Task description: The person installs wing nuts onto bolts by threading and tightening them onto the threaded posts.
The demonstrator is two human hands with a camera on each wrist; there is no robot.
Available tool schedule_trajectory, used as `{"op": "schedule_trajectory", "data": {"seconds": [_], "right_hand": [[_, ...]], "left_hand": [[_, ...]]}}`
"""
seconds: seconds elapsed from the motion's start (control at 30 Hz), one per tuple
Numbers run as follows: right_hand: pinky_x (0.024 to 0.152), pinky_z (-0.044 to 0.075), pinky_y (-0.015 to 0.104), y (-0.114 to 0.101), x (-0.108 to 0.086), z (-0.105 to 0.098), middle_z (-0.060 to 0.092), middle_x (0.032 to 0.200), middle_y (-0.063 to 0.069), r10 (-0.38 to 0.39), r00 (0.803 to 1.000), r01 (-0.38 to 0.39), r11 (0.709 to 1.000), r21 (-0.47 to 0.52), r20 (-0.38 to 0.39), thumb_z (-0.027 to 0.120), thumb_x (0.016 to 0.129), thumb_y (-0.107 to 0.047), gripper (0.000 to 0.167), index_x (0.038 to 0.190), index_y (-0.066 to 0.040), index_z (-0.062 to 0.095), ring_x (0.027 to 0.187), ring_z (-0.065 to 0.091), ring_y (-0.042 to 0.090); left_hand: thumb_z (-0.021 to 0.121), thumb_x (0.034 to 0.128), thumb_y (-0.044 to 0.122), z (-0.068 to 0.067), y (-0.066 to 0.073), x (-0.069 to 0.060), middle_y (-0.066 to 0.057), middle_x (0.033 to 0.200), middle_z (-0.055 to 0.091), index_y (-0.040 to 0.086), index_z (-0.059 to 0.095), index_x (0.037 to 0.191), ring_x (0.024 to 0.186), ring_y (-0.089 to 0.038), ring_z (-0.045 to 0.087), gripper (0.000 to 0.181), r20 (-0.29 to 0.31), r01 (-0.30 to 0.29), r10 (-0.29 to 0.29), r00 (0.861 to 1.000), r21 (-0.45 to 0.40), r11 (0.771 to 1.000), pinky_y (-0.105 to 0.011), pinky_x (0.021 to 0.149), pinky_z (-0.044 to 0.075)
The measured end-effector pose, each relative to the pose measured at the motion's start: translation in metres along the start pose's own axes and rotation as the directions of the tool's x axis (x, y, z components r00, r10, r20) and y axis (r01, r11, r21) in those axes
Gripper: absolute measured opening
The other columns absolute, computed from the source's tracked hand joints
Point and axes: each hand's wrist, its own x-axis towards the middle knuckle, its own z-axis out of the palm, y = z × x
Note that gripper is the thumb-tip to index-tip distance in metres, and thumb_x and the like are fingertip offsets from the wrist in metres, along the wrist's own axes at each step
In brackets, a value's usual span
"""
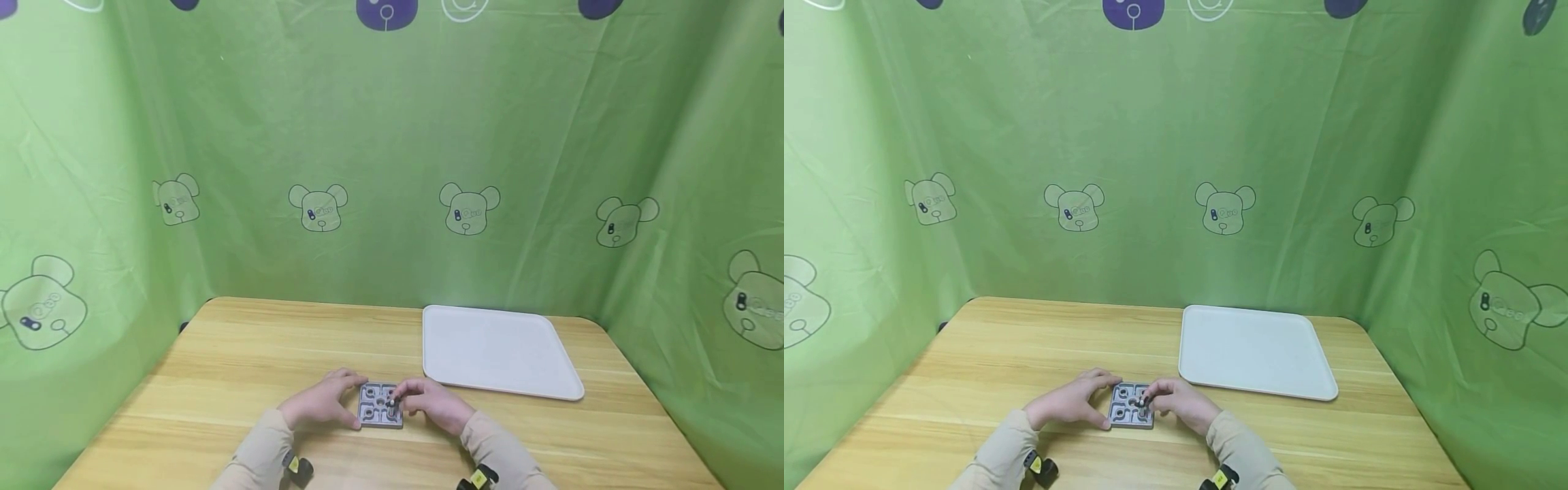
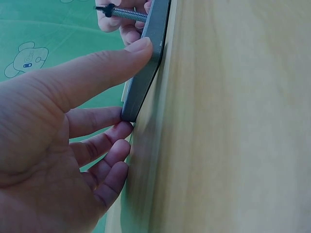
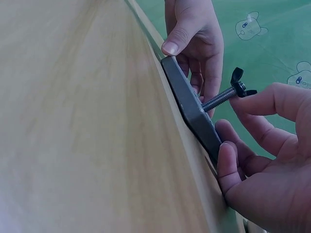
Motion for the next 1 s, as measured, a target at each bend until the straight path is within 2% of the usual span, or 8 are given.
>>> {"op": "schedule_trajectory", "data": {"seconds": [0.1, 0.2, 0.43, 0.67, 0.73, 0.9, 1.0], "right_hand": [[0.077, 0.042, 0.027, -0.0004, -0.0005, 0.0005, 0.063, 0.098, 0.001, -0.006, 1.000, 0.006, 1.000, -0.002, -0.007, 0.060, 0.081, -0.005, 0.028, 0.104, 0.010, 0.061, 0.087, 0.053, 0.015], [0.074, 0.044, 0.026, -0.0002, -0.0005, 0.0006, 0.062, 0.099, 0.002, -0.012, 1.000, 0.012, 1.000, 0.016, -0.008, 0.059, 0.082, -0.005, 0.025, 0.101, 0.010, 0.061, 0.085, 0.052, 0.015], [0.077, 0.045, 0.026, 0.0009, 0.0007, -0.0013, 0.061, 0.096, 0.000, -0.018, 1.000, 0.017, 1.000, 0.025, 0.012, 0.062, 0.084, -0.009, 0.015, 0.094, 0.002, 0.063, 0.087, 0.053, 0.014], [0.086, 0.043, 0.031, 0.0019, 0.0013, -0.0006, 0.061, 0.096, 0.000, -0.030, 1.000, 0.030, 0.999, -0.012, 0.009, 0.067, 0.079, -0.006, 0.009, 0.087, -0.004, 0.063, 0.093, 0.054, 0.017], [0.086, 0.042, 0.031, 0.0013, 0.0010, 0.0003, 0.061, 0.094, -0.001, -0.035, 0.999, 0.035, 0.999, -0.018, 0.006, 0.067, 0.078, -0.004, 0.010, 0.087, -0.002, 0.062, 0.092, 0.054, 0.017], [0.084, 0.043, 0.029, -0.0018, -0.0008, 0.0030, 0.058, 0.089, -0.003, -0.050, 0.999, 0.050, 0.999, -0.020, 0.004, 0.067, 0.078, -0.002, 0.018, 0.089, 0.009, 0.059, 0.087, 0.053, 0.015], [0.083, 0.043, 0.028, -0.0026, -0.0009, 0.0033, 0.057, 0.087, -0.003, -0.052, 0.999, 0.053, 0.998, -0.016, 0.003, 0.068, 0.078, -0.002, 0.019, 0.089, 0.009, 0.058, 0.086, 0.052, 0.015]], "left_hand": [[0.084, 0.0688, 0.031, -0.0007, 0.0012, -0.0006, -0.014, 0.144, 0.046, 0.006, 0.046, 0.143, 0.134, -0.037, 0.040, 0.087, 0.004, 0.002, -0.002, 1.000, -0.001, 1.000, -0.062, 0.113, 0.032], [0.084, 0.0688, 0.030, -0.0011, 0.0019, -0.0011, -0.015, 0.144, 0.045, 0.005, 0.046, 0.142, 0.134, -0.037, 0.040, 0.086, 0.005, -0.002, 0.002, 1.000, 0.003, 1.000, -0.063, 0.113, 0.032], [0.084, 0.0694, 0.030, -0.0018, 0.0023, -0.0010, -0.015, 0.142, 0.047, 0.004, 0.046, 0.142, 0.132, -0.037, 0.041, 0.086, 0.007, -0.012, 0.011, 1.000, 0.013, 1.000, -0.062, 0.112, 0.034], [0.084, 0.0690, 0.030, -0.0011, 0.0013, -0.0007, -0.015, 0.143, 0.047, 0.005, 0.046, 0.142, 0.132, -0.037, 0.041, 0.086, 0.008, -0.009, 0.009, 1.000, 0.004, 1.000, -0.063, 0.112, 0.033], [0.084, 0.0691, 0.030, -0.0007, 0.0004, -0.0001, -0.014, 0.142, 0.047, 0.006, 0.046, 0.142, 0.132, -0.036, 0.041, 0.086, 0.010, -0.006, 0.006, 1.000, 0.000, 1.000, -0.062, 0.112, 0.033], [0.083, 0.0696, 0.032, -0.0005, -0.0011, 0.0008, -0.013, 0.143, 0.047, 0.006, 0.046, 0.143, 0.133, -0.036, 0.041, 0.086, 0.012, -0.001, 0.001, 1.000, 0.002, 1.000, -0.062, 0.113, 0.033], [0.083, 0.0696, 0.032, -0.0007, -0.0007, 0.0007, -0.014, 0.144, 0.046, 0.006, 0.046, 0.143, 0.133, -0.037, 0.041, 0.086, 0.010, 0.002, -0.002, 1.000, 0.004, 1.000, -0.062, 0.112, 0.033]]}}
